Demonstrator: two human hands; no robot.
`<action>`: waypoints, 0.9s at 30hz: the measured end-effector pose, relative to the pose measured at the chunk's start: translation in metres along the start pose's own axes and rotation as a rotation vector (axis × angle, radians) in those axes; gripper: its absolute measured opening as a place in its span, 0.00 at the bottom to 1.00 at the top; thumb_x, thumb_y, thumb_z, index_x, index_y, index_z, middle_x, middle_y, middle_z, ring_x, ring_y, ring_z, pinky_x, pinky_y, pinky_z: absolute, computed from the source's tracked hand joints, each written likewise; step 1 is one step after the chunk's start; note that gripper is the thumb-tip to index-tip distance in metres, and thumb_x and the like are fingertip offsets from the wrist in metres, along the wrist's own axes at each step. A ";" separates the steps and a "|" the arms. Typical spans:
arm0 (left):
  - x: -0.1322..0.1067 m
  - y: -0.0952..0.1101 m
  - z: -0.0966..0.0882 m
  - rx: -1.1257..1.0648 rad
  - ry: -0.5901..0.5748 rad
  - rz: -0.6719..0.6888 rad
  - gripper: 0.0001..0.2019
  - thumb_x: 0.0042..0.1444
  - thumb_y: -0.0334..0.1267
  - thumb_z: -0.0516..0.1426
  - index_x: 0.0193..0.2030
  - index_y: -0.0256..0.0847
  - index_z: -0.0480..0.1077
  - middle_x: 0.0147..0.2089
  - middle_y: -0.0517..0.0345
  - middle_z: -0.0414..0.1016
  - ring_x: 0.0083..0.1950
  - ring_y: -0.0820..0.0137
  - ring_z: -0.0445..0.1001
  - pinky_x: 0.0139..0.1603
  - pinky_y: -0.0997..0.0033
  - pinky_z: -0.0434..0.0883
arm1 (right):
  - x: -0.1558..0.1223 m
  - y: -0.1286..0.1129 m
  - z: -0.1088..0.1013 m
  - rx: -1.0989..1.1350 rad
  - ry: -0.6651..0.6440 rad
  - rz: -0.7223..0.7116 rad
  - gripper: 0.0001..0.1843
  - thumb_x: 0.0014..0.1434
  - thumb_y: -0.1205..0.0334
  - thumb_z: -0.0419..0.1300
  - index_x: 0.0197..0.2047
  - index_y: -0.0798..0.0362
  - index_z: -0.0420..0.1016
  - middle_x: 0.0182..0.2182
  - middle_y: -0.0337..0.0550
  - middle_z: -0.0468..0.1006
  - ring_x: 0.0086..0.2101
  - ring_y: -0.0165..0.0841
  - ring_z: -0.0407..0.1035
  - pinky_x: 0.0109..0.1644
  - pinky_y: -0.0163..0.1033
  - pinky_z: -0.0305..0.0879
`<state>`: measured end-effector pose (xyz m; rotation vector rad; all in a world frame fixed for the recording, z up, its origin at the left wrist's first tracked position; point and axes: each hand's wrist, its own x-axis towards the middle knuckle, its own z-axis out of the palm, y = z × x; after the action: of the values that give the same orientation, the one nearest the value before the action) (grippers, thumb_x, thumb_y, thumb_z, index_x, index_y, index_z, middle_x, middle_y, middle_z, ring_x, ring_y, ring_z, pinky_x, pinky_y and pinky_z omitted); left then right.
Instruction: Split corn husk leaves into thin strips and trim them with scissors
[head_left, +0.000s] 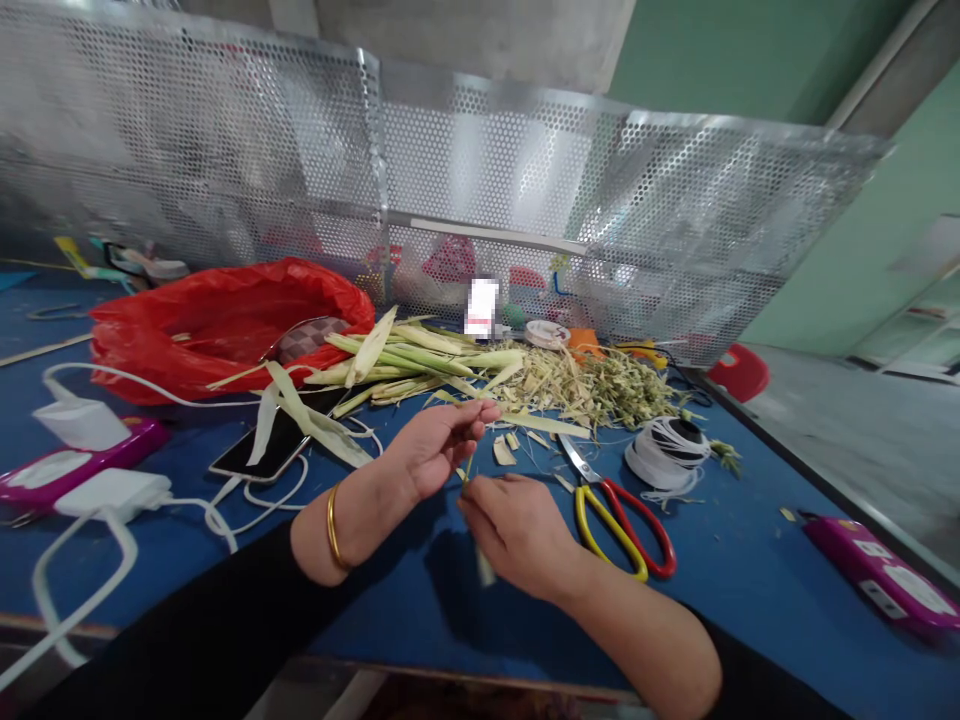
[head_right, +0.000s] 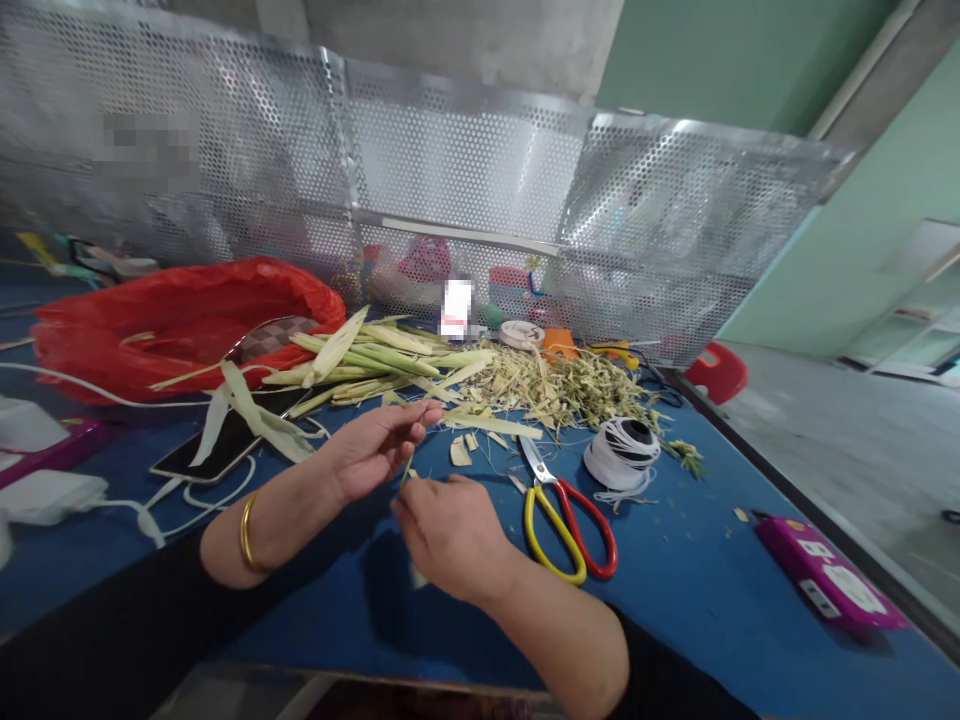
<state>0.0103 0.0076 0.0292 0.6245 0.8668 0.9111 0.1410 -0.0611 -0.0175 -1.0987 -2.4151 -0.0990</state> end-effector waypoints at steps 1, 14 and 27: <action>-0.001 0.001 0.000 0.025 0.007 0.035 0.05 0.56 0.28 0.57 0.32 0.32 0.75 0.30 0.58 0.77 0.20 0.84 0.65 0.17 0.87 0.62 | 0.000 -0.001 -0.003 0.038 -0.010 -0.114 0.15 0.66 0.61 0.48 0.29 0.52 0.67 0.20 0.39 0.73 0.21 0.30 0.65 0.31 0.37 0.53; -0.013 -0.030 0.014 0.684 -0.297 0.109 0.07 0.45 0.32 0.56 0.25 0.34 0.76 0.27 0.54 0.78 0.18 0.76 0.69 0.13 0.80 0.56 | 0.007 0.033 -0.037 0.294 0.350 0.416 0.06 0.57 0.59 0.61 0.35 0.51 0.77 0.28 0.40 0.69 0.27 0.30 0.63 0.31 0.35 0.59; -0.006 -0.022 0.002 0.510 -0.291 -0.004 0.09 0.46 0.35 0.62 0.33 0.34 0.79 0.35 0.50 0.81 0.22 0.80 0.70 0.24 0.81 0.62 | 0.006 0.033 -0.038 0.698 0.444 0.555 0.11 0.56 0.59 0.60 0.24 0.53 0.67 0.20 0.33 0.62 0.23 0.27 0.56 0.27 0.33 0.55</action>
<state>0.0191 -0.0084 0.0157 1.1648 0.8368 0.5711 0.1771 -0.0443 0.0148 -1.1853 -1.4942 0.5752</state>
